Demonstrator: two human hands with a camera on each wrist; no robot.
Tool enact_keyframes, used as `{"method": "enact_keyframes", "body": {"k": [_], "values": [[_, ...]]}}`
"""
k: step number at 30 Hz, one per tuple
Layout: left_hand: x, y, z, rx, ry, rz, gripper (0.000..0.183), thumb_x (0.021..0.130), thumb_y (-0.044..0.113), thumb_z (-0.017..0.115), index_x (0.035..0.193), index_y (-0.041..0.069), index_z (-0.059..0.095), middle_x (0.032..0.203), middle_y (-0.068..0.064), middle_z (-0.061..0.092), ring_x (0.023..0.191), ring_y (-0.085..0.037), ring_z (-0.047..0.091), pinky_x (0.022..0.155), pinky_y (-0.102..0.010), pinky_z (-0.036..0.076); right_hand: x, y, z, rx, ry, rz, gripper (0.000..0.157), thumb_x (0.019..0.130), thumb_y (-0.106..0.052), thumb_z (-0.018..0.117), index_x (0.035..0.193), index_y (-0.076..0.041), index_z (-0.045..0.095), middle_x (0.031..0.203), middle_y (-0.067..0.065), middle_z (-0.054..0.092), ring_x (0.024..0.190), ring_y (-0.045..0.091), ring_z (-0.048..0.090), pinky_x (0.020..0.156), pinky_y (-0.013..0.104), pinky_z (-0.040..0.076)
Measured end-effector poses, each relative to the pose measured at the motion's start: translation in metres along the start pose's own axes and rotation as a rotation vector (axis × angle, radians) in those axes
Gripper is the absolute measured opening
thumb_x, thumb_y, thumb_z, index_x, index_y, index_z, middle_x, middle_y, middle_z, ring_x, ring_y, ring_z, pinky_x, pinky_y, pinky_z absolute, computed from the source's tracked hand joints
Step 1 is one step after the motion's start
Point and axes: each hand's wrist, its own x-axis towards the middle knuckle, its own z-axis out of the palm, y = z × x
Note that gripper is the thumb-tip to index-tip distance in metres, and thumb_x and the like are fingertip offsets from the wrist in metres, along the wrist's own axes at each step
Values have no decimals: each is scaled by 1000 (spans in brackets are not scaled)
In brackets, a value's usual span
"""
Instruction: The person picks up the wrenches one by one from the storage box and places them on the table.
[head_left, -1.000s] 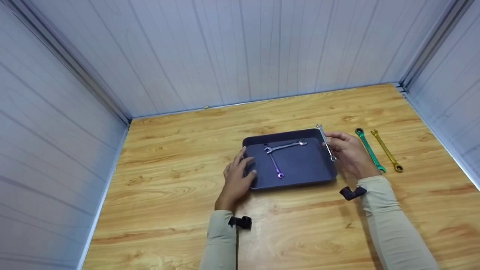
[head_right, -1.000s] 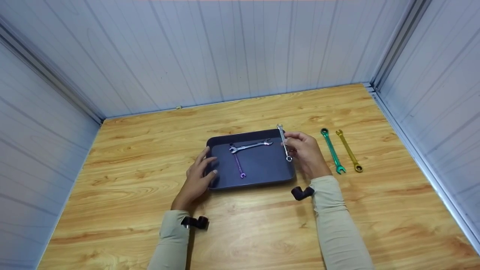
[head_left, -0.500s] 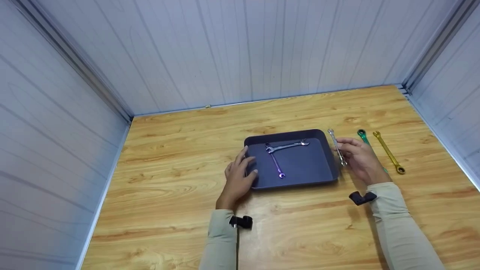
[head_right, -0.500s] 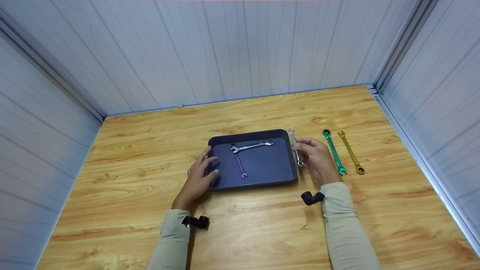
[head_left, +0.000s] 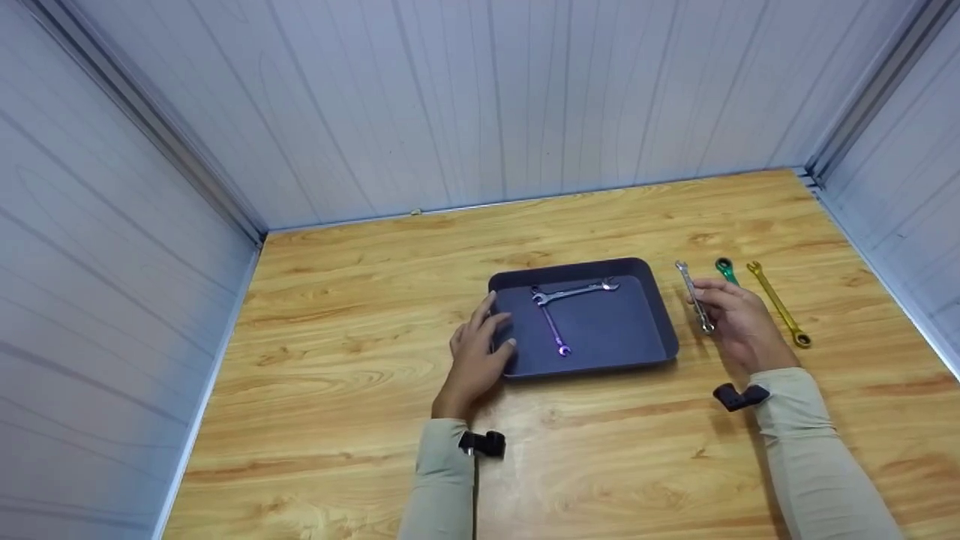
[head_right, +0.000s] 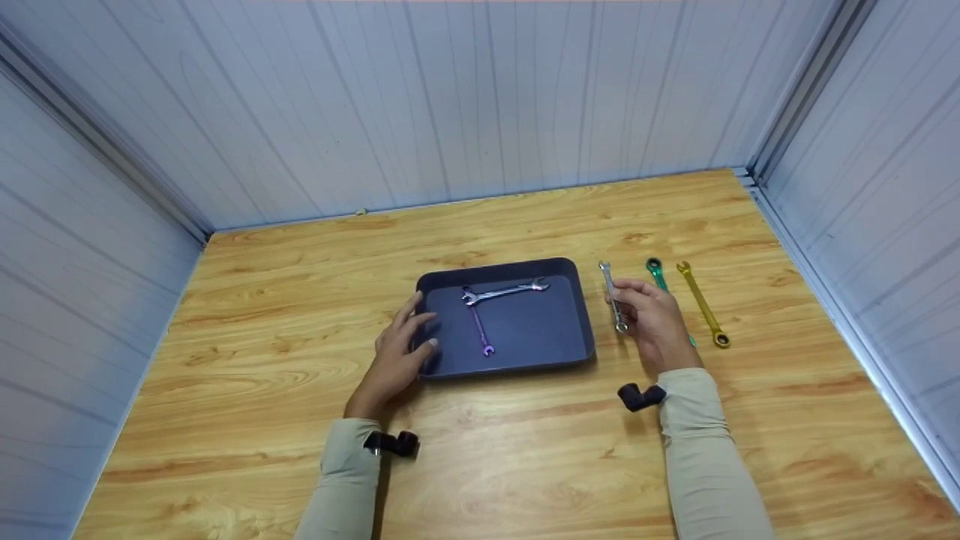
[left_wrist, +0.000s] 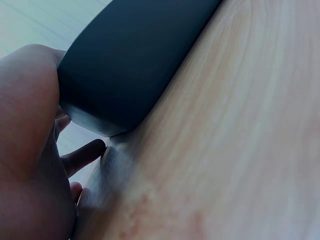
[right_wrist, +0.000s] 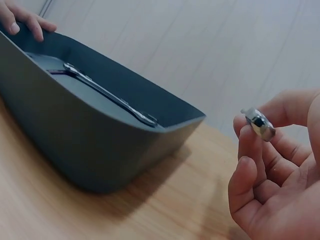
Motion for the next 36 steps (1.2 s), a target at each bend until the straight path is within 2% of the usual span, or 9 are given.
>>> {"method": "enact_keyframes", "body": {"k": [11,21,36], "values": [[0,0,-1,19,-1,-2,45,96,28,60,139,16,58,165,8,20,147,-17,27,115,-55,7,0,1,-21,73,-5,-33,13,99,-3,60,104,-4,73,95,9,72,86,16,68,75,28,56],[1,-1,-1,19,8,7,44,95,26,61,138,16,59,165,8,21,147,-18,28,115,-55,7,-2,-9,-31,14,93,0,13,96,-6,66,107,-7,72,101,4,72,88,13,68,74,25,55],[1,-1,0,7,7,7,45,95,25,61,138,15,59,165,8,22,147,-17,27,115,-56,6,4,-14,-37,-34,154,-15,10,96,-4,66,104,-4,72,96,4,71,84,13,66,71,25,55]]}}
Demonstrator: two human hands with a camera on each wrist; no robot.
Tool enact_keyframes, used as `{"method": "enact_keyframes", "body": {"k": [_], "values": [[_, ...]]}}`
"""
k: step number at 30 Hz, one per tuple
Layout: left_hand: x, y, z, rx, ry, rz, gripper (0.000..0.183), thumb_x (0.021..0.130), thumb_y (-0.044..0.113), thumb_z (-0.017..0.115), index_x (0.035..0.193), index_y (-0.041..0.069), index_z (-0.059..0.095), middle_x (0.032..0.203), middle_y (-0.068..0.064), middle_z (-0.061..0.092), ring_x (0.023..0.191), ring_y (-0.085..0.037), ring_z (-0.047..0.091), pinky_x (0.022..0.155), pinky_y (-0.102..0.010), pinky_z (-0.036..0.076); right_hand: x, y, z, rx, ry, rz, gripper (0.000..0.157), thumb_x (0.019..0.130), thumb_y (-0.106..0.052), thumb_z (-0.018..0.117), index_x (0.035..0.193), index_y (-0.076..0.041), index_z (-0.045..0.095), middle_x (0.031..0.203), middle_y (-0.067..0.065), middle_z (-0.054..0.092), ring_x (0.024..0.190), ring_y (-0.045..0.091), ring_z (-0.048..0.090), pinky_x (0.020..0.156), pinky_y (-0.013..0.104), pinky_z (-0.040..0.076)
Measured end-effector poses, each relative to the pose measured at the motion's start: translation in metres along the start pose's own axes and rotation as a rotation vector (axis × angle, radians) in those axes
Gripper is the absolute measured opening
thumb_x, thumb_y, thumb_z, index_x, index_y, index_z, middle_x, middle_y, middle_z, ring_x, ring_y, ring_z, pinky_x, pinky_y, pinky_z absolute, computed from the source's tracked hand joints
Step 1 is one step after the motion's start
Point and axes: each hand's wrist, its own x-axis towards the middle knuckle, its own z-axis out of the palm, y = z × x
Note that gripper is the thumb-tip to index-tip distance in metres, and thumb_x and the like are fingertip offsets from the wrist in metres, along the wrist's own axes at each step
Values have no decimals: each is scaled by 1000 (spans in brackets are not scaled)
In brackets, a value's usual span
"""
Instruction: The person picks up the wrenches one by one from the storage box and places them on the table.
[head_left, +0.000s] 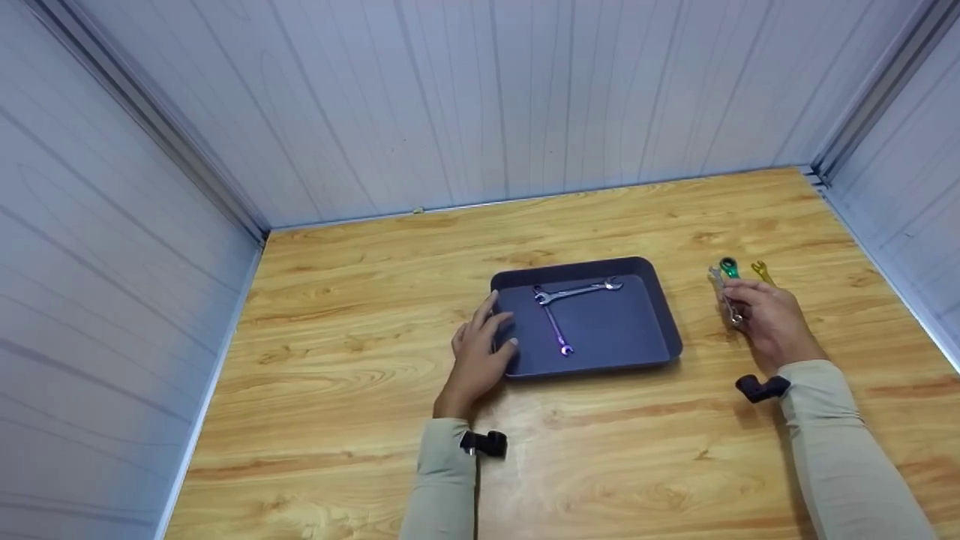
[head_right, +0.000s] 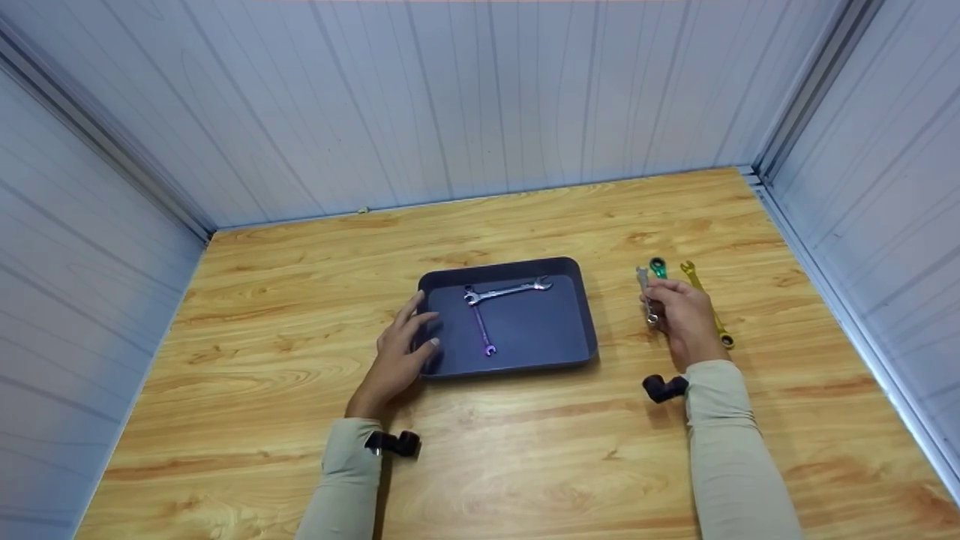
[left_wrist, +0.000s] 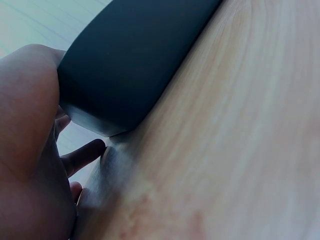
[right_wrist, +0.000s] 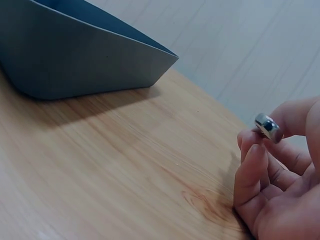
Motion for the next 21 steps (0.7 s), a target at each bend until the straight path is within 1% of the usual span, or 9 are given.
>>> {"method": "enact_keyframes", "body": {"k": [2,5,10,12,16,21], "values": [[0,0,0,-5,-3,1,45,95,25,61,138,14,59,165,8,21,147,-16,26,115,-56,6,1,-1,0,-18,-1,5,12,96,-4,65,106,-4,71,98,4,70,83,13,66,71,26,55],[0,0,0,-10,-8,2,45,95,25,61,138,13,59,165,9,20,147,-15,26,115,-55,6,3,-3,-1,-74,11,17,15,96,-5,66,110,-3,70,98,4,69,82,13,66,70,26,56],[0,0,0,-9,-9,2,45,95,26,62,138,13,59,165,8,21,147,-15,26,115,-55,7,6,-4,0,-222,34,37,15,97,-10,66,111,-6,71,89,1,71,78,12,67,63,25,54],[0,0,0,-8,-6,4,45,95,25,62,138,14,59,165,8,21,147,-15,26,115,-56,7,7,-5,1,-264,35,43,16,97,-11,65,112,-7,71,87,1,72,78,12,66,63,25,53],[0,0,0,-4,-4,7,44,95,26,62,138,14,59,165,8,21,147,-15,26,115,-56,7,8,-6,0,-308,40,53,21,98,-13,64,117,-5,67,87,0,71,78,12,66,64,26,53],[0,0,0,-10,0,11,44,95,25,61,138,14,59,165,8,21,147,-16,26,115,-56,6,9,-7,0,-317,31,50,25,99,-12,62,122,-2,64,87,1,71,77,12,66,65,27,55]]}}
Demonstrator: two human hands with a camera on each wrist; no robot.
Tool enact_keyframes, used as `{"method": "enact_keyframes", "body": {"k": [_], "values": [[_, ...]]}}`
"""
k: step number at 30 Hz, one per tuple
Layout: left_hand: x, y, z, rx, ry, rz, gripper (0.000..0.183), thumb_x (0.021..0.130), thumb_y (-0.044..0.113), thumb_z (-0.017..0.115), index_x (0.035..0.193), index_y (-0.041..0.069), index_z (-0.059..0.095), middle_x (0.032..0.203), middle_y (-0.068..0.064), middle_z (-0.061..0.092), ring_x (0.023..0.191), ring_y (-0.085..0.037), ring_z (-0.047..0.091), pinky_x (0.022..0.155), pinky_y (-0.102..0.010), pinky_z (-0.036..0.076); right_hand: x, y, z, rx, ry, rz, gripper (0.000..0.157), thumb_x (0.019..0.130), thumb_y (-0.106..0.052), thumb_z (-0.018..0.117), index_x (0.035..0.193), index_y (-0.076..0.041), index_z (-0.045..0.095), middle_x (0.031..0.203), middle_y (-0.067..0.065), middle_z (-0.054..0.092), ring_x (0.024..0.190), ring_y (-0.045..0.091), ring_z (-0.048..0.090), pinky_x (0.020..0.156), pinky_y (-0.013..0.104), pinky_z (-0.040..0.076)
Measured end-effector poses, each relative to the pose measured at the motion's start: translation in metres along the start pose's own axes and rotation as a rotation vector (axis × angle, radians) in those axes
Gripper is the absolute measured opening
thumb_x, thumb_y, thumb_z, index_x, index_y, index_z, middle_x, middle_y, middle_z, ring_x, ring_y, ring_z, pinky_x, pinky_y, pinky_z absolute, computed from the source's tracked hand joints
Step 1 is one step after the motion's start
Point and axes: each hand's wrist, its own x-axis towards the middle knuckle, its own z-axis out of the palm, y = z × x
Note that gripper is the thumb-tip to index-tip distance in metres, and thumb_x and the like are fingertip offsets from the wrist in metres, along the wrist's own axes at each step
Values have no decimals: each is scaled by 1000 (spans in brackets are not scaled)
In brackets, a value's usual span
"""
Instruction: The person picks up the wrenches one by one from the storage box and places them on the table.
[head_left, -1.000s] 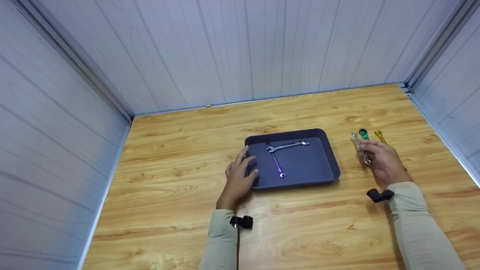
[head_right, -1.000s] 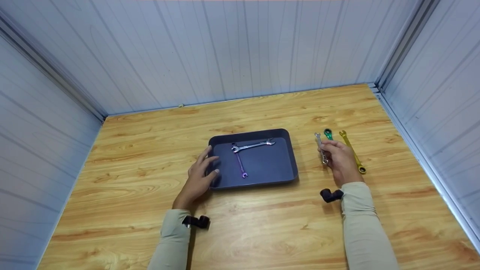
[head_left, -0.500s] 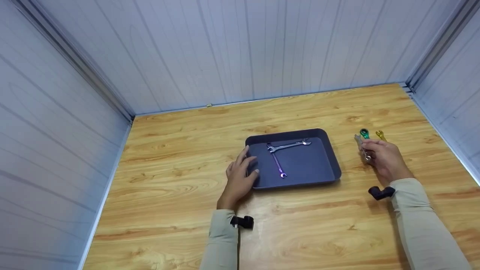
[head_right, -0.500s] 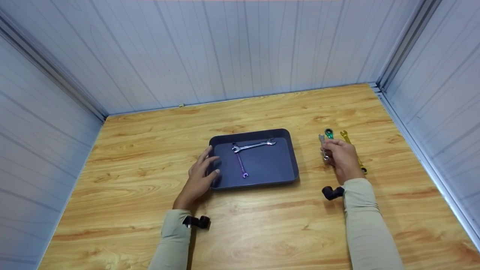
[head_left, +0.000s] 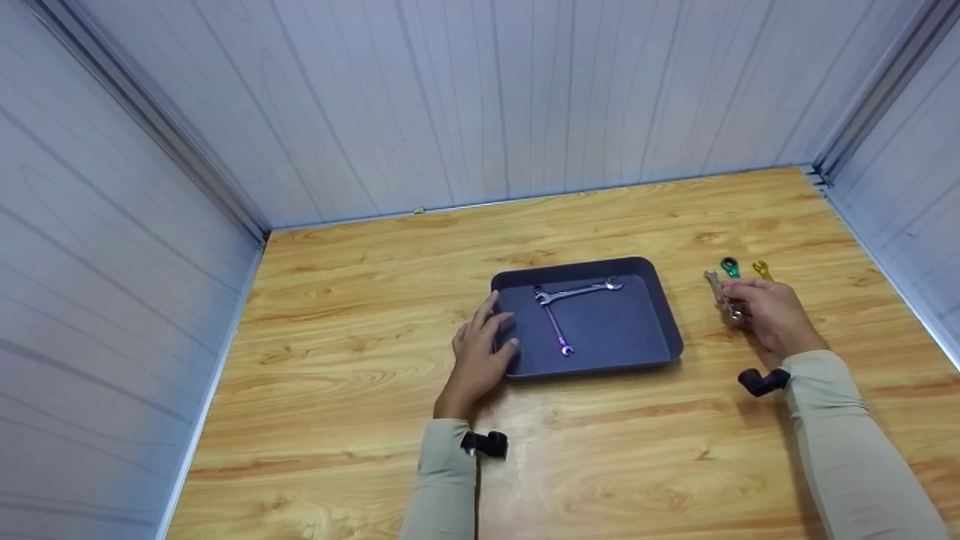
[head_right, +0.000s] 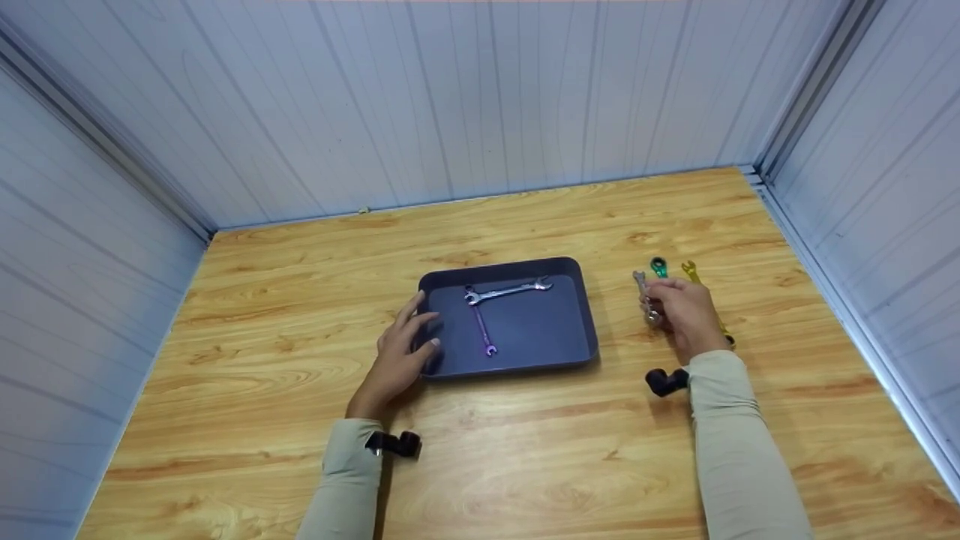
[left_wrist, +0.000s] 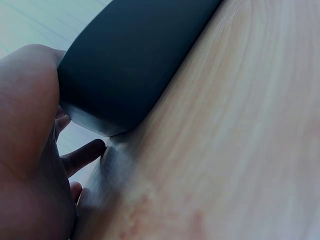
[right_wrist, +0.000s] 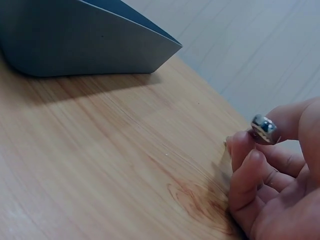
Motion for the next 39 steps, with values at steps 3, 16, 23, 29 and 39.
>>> {"method": "enact_keyframes", "body": {"k": [3,16,23,29,39], "values": [[0,0,0,2,-4,-2,44,96,25,62,138,15,59,165,9,21,147,-16,26,115,-56,6,1,0,1,-52,6,4,31,100,-13,61,128,0,60,87,1,71,77,12,67,65,28,56],[1,0,1,19,2,7,44,94,25,62,137,13,60,164,6,23,147,-15,27,115,-54,9,0,-4,5,-488,95,-33,43,101,-29,59,132,0,60,85,-8,70,73,8,65,65,27,55],[2,0,1,13,3,11,44,94,25,62,136,13,60,164,6,24,146,-16,29,115,-54,8,1,-3,-2,-578,130,-79,40,101,-28,58,127,2,62,85,-3,67,73,10,60,61,29,50],[1,0,1,22,5,5,44,94,25,63,137,14,60,165,7,22,146,-17,29,115,-55,8,3,0,-9,-559,105,-81,38,101,-25,58,125,4,62,81,-1,68,66,12,62,57,30,52],[0,1,1,12,2,-5,44,96,25,62,138,13,59,165,8,21,147,-17,26,115,-57,6,4,2,-8,-598,115,-126,39,101,-28,59,123,3,64,86,3,68,68,12,62,55,30,52]]}}
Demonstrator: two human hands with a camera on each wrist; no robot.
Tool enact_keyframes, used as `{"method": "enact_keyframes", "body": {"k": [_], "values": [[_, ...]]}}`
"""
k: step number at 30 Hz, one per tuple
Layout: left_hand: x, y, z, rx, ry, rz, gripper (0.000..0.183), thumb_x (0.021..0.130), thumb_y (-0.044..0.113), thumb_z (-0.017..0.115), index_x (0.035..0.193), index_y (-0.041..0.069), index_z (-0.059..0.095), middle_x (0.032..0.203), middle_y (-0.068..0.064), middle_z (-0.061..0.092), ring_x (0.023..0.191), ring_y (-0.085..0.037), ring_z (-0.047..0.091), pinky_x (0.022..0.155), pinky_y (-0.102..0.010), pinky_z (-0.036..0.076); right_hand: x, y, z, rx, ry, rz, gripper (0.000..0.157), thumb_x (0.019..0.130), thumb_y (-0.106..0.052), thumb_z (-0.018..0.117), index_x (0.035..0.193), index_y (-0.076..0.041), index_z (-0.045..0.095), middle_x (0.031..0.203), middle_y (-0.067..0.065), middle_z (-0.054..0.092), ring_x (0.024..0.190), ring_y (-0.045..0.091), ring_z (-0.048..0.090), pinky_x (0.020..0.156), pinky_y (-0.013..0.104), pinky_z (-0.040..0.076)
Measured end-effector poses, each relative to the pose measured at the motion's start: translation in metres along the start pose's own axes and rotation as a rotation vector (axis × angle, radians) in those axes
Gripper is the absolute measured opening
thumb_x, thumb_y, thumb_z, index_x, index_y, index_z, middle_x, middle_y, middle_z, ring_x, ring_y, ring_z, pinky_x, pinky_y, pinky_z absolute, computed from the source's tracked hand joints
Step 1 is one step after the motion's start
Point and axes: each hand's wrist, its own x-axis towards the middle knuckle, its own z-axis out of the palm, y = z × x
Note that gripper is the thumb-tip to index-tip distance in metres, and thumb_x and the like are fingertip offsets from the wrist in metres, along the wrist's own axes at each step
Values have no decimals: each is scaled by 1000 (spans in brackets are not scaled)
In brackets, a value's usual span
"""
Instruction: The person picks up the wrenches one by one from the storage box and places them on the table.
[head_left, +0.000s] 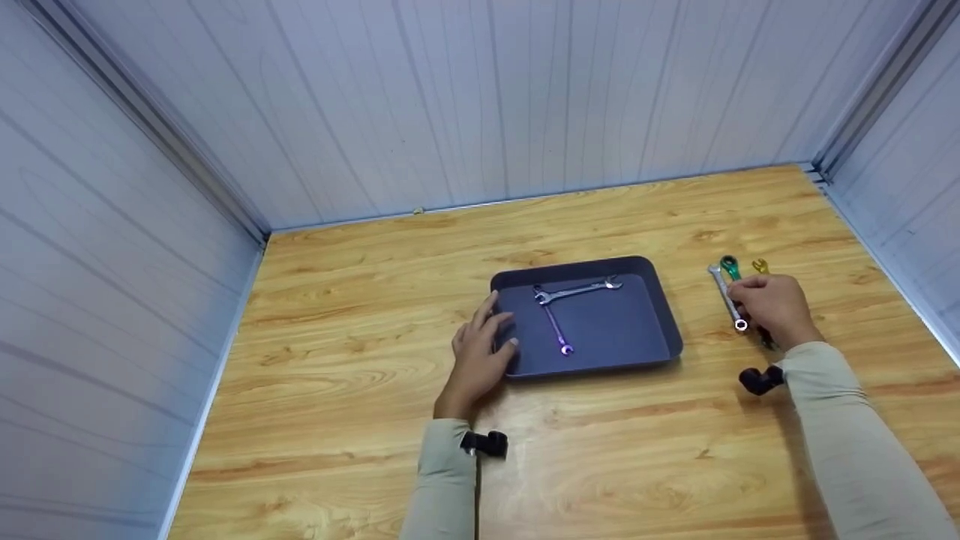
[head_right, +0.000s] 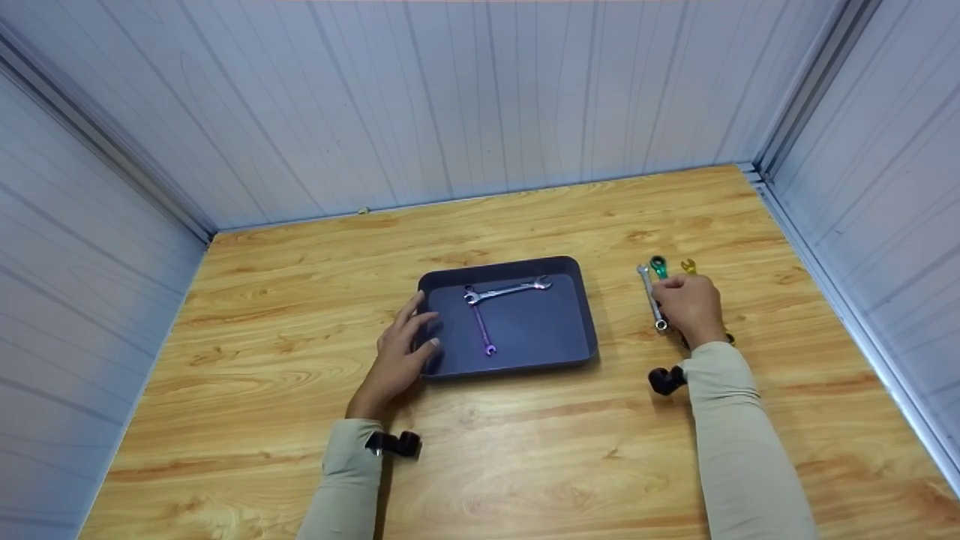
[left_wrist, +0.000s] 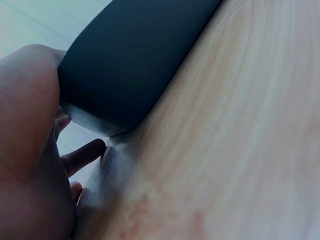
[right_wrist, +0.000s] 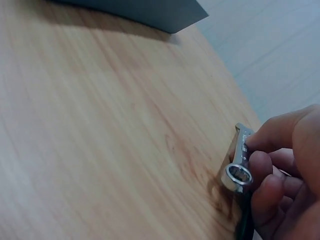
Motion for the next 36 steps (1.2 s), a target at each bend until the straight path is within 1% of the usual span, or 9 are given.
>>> {"method": "enact_keyframes", "body": {"k": [2,7,12,18,23,29,36], "values": [[0,0,0,3,-3,-3,44,96,26,61,138,15,59,165,9,21,147,-16,27,115,-56,6,0,1,0,10,-3,-14,39,101,-29,59,124,2,64,87,4,69,67,13,63,54,31,53],[1,0,-1,1,-9,-7,44,95,26,61,138,16,59,165,8,22,146,-14,28,115,-56,8,-2,3,-1,12,-4,-35,39,101,-30,60,124,1,65,88,3,70,69,12,64,55,31,54],[0,0,-1,2,-10,-13,44,95,26,61,137,16,59,165,9,22,147,-14,26,115,-55,7,-3,6,-1,9,7,-52,39,100,-30,60,123,1,65,88,4,70,68,14,65,56,33,56],[0,0,0,-4,-8,-14,43,95,26,61,137,16,60,164,11,21,147,-14,27,116,-53,6,-4,6,0,9,14,-66,39,100,-31,61,123,0,65,87,4,70,65,14,63,52,33,53],[0,0,0,-7,-4,-8,43,95,25,62,137,16,60,164,9,21,147,-15,26,116,-54,6,-4,6,0,70,19,-56,38,99,-28,63,123,2,64,84,2,70,65,13,63,51,32,52],[0,0,-1,-2,2,0,43,95,25,62,137,16,60,164,8,22,147,-16,27,116,-55,7,-5,11,0,162,36,-42,39,99,-27,63,124,4,62,86,-1,71,64,12,60,50,29,51],[0,0,0,-16,-6,-7,44,95,25,62,138,14,59,164,10,21,147,-15,26,116,-54,6,-4,11,2,140,46,-60,42,99,-30,63,125,3,62,86,-1,71,62,12,59,49,30,49]]}}
